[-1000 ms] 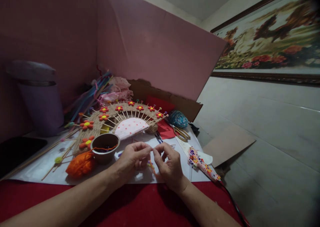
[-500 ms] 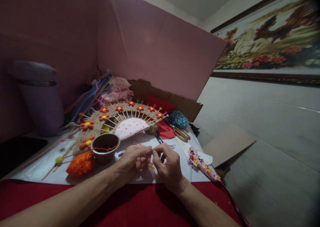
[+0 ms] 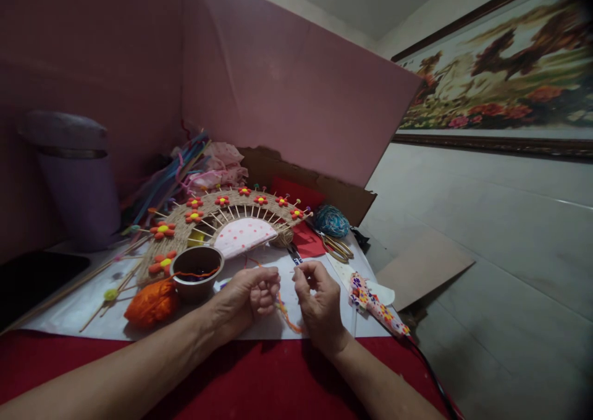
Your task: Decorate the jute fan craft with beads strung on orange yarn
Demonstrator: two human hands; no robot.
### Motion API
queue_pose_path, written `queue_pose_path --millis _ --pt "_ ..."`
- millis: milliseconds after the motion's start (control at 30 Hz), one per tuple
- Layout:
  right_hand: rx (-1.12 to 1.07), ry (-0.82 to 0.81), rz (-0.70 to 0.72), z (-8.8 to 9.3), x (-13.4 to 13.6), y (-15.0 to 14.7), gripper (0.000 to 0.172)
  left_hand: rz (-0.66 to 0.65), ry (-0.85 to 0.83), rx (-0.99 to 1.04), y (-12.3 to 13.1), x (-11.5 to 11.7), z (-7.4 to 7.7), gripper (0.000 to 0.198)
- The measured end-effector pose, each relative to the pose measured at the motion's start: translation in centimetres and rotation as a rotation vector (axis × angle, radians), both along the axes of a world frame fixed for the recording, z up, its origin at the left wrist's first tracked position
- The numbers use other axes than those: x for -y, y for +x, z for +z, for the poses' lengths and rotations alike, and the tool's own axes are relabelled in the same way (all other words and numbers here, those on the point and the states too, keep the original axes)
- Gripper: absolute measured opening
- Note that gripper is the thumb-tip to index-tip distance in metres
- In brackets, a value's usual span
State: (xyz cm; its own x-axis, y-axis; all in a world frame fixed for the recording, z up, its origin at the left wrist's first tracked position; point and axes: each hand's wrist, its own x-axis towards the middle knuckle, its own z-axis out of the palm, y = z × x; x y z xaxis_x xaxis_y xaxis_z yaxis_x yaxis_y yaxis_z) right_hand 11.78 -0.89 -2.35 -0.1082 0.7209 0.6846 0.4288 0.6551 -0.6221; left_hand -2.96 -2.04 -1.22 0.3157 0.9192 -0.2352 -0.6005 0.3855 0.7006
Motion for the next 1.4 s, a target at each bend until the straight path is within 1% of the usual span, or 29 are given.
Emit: queue_pose_path --millis 100,233,400,500,633,867,967,1100,1167,1267,1333,1400 --pt "0.001 -0.010 0.021 0.4 0.3 0.2 0.016 -0.032 0.003 0.034 -0.2 0.0 0.1 0.021" --pt "0.074 0.041 0.084 1.0 0.7 0.0 0.022 -0.056 0.020 0.043 -0.3 0.2 0.0 0.021" --pt "0.110 0.057 0.137 1.0 0.6 -0.1 0.014 -0.067 0.093 0.049 -0.2 0.2 -0.2 0.021" --pt "0.079 0.055 0.108 0.7 0.4 0.0 0.014 -0.067 0.092 0.041 -0.3 0.2 -0.2 0.019" --pt "0.010 0.016 0.073 0.6 0.5 0.2 0.015 -0.107 0.133 0.049 -0.4 0.1 -0.4 0.018" --pt "0.107 0.144 0.193 1.0 0.9 0.0 0.009 -0.101 0.165 0.004 -0.2 0.0 -0.9 0.021" --pt "0.137 0.149 0.165 1.0 0.8 -0.1 0.012 -0.122 0.163 0.008 -0.2 0.0 -0.8 0.022" --pt "0.040 0.102 0.030 0.9 0.7 0.2 0.012 -0.165 0.182 0.015 -0.3 0.2 -0.5 0.024" --pt "0.016 0.070 0.002 0.8 0.7 0.4 0.017 -0.164 0.198 0.010 -0.3 0.2 -0.3 0.023" --pt "0.061 0.061 0.030 0.9 0.8 0.4 0.025 -0.150 0.215 0.011 -0.3 0.2 -0.3 0.022" --pt "0.077 0.069 0.056 1.0 0.8 0.3 0.022 -0.143 0.219 0.015 -0.3 0.1 -0.4 0.021" --pt "0.082 0.083 0.091 1.1 0.8 0.2 0.016 -0.137 0.218 0.013 -0.4 0.1 -0.4 0.020"
